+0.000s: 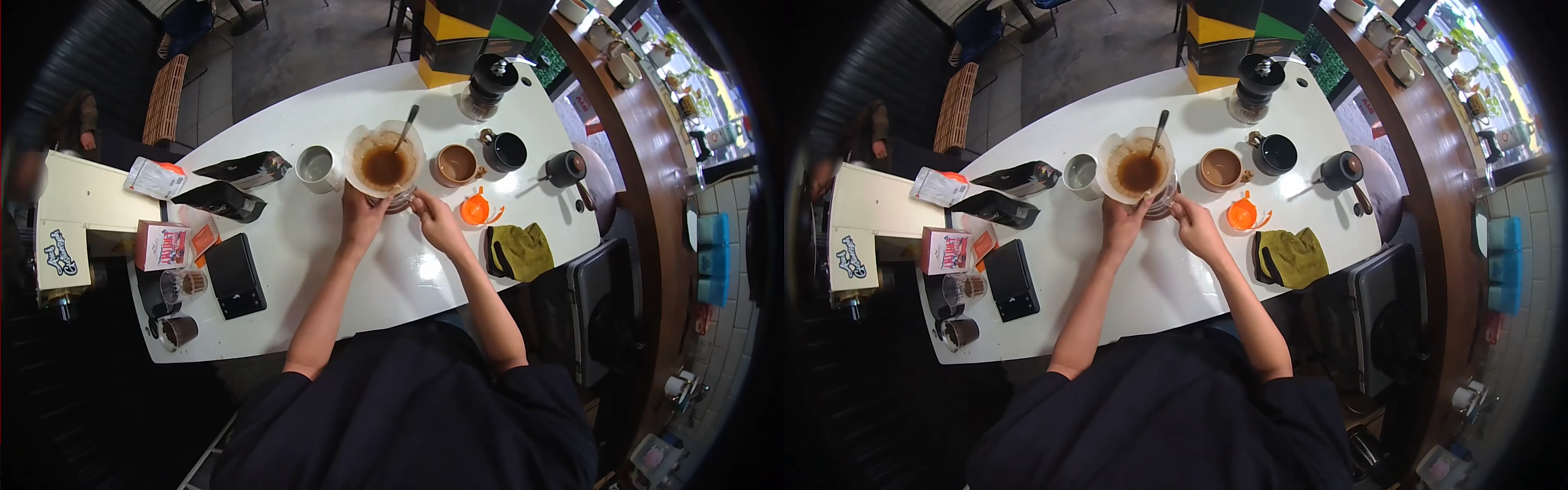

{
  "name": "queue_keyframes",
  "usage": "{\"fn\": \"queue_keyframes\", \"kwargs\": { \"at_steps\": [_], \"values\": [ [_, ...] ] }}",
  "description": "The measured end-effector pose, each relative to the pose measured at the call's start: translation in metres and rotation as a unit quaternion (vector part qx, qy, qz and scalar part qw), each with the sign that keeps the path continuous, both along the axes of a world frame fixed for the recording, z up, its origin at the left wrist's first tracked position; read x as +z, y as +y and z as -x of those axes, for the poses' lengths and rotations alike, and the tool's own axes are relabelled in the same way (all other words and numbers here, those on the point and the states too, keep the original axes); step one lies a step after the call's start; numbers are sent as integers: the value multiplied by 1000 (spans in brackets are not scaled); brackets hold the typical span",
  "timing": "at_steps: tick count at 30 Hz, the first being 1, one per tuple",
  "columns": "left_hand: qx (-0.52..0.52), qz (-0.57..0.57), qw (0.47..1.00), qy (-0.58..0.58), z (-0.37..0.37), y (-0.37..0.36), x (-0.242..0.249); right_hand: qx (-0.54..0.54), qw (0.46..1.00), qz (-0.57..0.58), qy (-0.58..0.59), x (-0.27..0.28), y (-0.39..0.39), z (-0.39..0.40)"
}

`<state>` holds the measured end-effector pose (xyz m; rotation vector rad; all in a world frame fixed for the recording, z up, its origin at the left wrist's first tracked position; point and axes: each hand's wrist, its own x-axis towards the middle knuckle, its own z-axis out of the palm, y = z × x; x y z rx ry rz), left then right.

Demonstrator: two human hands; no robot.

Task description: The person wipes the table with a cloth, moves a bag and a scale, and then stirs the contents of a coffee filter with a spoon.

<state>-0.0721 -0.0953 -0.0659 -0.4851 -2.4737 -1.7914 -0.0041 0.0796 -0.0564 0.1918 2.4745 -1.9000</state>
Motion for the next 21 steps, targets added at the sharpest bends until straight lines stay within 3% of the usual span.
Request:
{"fn": "queue_keyframes", "kwargs": {
  "at_steps": [6,8,12,16,21],
  "values": [
    [16,11,999,40,-36,11,5,-10,999,32,-22,5,6,-44],
    [-13,-42,998,-35,-50,19,7,-13,996,3,-87,7,18,-58],
    [-63,-73,995,-22,-66,31,15,-27,997,6,-79,0,33,-83],
    [-69,-8,997,25,-72,38,12,-44,994,32,-96,-9,42,-94],
    [-87,-17,996,-21,-74,38,22,-35,992,16,-118,-16,51,-97]
  ]
}}
